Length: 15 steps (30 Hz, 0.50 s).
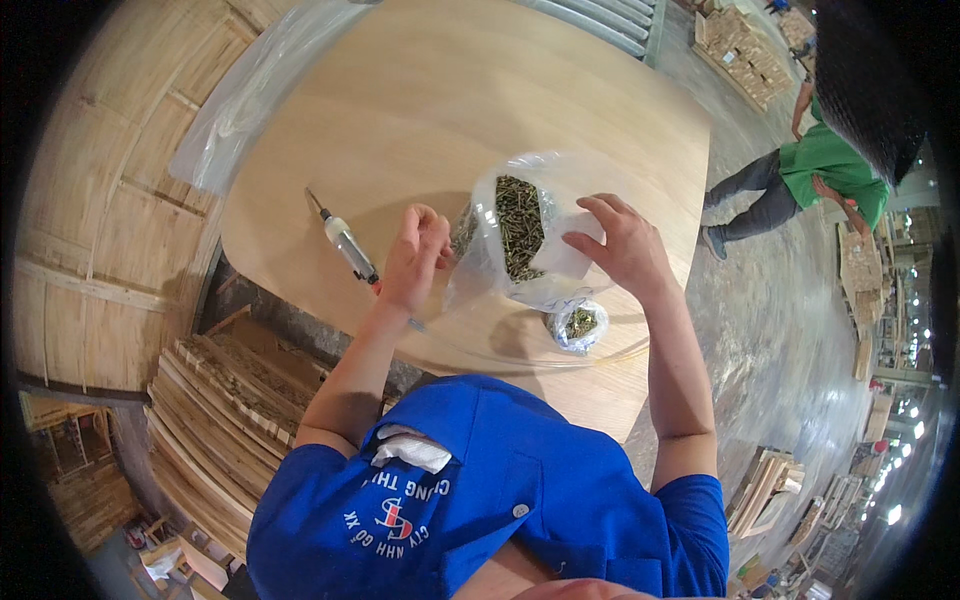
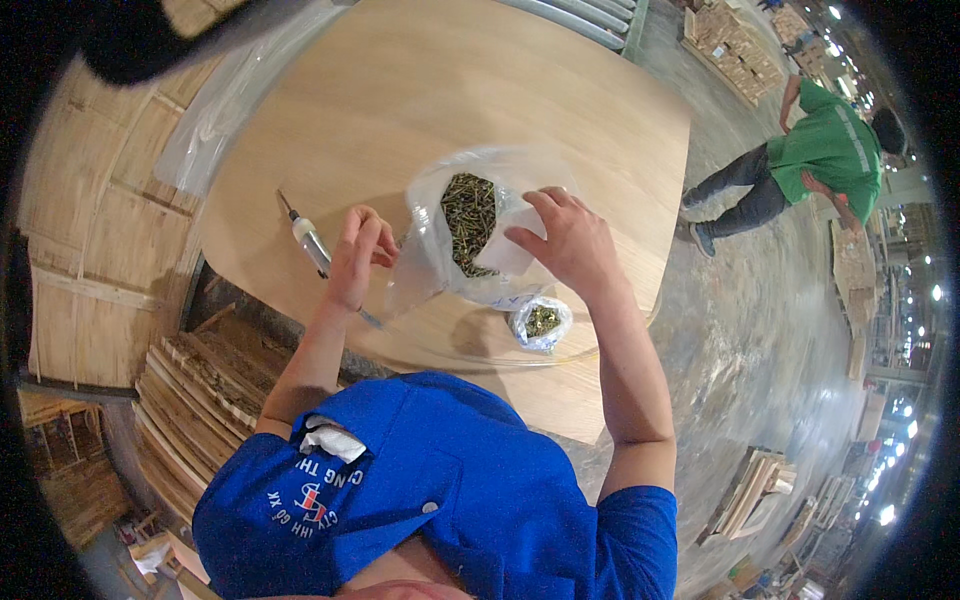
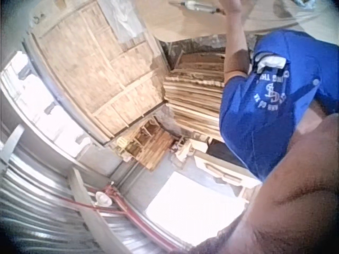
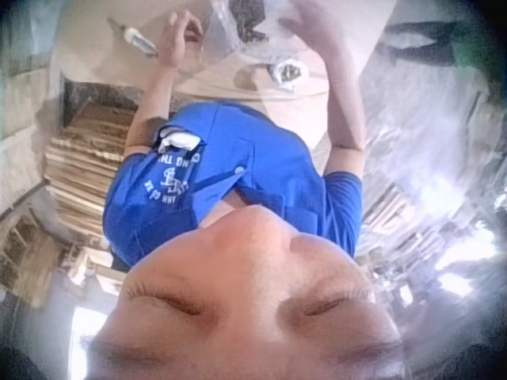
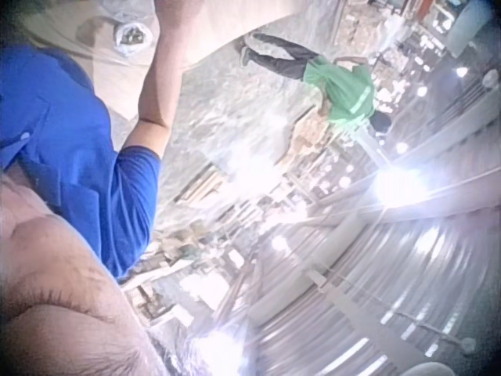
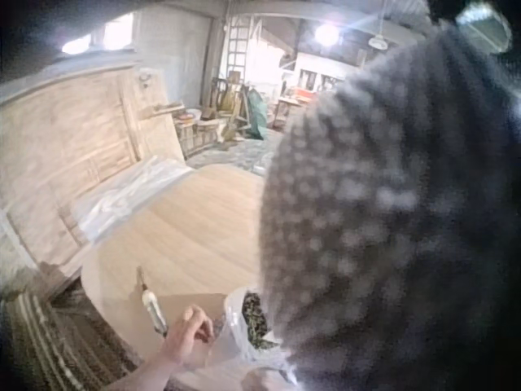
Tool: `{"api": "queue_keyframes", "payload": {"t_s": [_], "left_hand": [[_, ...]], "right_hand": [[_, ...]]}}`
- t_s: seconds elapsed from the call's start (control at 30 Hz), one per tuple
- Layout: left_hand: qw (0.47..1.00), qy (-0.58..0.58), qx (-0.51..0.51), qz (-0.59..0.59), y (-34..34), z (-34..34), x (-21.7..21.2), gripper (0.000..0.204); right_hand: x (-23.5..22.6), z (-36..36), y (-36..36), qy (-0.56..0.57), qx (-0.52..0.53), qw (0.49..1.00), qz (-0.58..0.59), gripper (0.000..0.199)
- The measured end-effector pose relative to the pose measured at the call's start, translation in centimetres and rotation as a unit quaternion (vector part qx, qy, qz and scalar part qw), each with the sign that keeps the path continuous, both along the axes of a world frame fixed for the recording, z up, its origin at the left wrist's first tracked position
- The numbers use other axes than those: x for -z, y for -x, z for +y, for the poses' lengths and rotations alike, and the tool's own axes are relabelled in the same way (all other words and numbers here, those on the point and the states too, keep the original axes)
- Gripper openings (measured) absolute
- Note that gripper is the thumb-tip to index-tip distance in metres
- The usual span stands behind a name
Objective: The person moves a pneumatic nail gun and its hose on a workbench, then opens a plastic bag containing metal fasteners and arranges them on the bench. A coworker in a green shirt places a stack of wooden planks on the bench nearby.
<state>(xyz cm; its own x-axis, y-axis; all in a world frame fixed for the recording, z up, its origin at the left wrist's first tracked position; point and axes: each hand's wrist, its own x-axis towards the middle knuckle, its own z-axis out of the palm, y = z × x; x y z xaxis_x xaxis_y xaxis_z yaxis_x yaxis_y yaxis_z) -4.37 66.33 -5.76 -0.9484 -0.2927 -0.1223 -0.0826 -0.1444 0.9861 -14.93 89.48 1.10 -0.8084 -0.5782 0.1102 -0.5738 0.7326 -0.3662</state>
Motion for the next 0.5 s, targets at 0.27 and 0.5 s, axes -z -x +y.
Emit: {"api": "queue_keyframes", "payload": {"t_s": [0.27, 0.5], "left_hand": [[0.924, 0.379, 0.035, 0.032, 2.4, 0.9, -3.6, 0.063], [0.996, 0.005, 0.084, -0.013, 0.9, -0.2, -0.4, 0.042]], "right_hand": [[0.7, -0.6, 0.9, 0.099, 0.153, 0.968, 0.171, 0.048], [2.8, 1.2, 2.4, 0.076, 0.100, 0.984, -0.127, 0.043]]}}
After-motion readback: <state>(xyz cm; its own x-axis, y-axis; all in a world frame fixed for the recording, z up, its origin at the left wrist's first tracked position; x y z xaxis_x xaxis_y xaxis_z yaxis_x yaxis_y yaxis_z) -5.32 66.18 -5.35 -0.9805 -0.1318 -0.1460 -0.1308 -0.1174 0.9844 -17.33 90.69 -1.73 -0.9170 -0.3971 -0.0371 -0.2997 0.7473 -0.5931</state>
